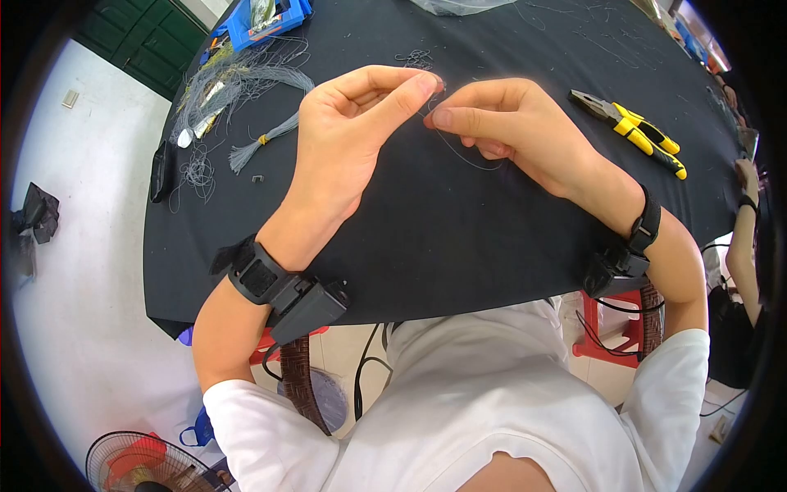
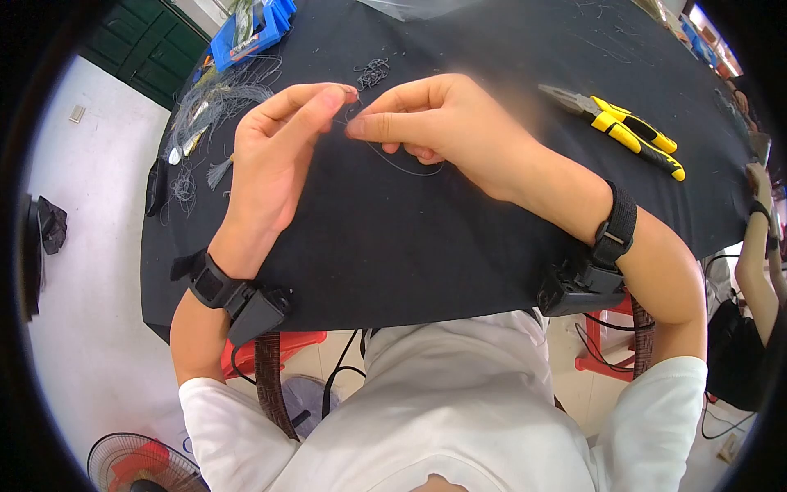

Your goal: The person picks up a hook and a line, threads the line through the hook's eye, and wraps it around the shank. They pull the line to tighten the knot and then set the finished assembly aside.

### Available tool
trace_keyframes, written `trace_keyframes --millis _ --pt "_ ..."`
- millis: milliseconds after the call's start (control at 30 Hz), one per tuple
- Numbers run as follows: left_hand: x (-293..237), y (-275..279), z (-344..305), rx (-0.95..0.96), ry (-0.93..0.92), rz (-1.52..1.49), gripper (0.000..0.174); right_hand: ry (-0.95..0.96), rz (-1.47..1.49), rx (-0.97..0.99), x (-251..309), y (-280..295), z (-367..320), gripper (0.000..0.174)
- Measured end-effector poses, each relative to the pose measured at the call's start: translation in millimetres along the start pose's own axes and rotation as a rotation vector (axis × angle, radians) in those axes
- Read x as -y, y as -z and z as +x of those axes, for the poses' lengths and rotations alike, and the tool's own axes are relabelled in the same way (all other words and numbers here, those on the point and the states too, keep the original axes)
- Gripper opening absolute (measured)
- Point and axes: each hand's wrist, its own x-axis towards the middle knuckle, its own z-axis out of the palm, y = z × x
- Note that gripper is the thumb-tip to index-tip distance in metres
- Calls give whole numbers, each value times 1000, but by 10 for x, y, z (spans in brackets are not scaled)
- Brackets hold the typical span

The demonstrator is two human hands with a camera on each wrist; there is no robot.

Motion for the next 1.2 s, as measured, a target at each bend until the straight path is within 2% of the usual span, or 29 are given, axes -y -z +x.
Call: trace_keyframes --millis 367,567,667,800,900,1000,1200 --pt "31 5 12 9 30 -79 16 -49 3 -10 -14 1 7 17" --pt "24 23 19 11 53 -97 16 51 -74 -148 -14 59 36 21" --pt "19 17 17 -1 35 -82 15 141 29 -169 -33 152 77 21" --pt "33 21 13 8 37 -14 17 182 20 -163 68 146 46 17" --pt "27 17 27 -29 29 -9 16 201 29 11 114 231 20 14" --pt "16 16 25 -56 30 15 16 255 -195 -33 157 140 -22 14" --pt "14 17 20 -69 26 16 16 346 -258 -55 80 78 -3 12"
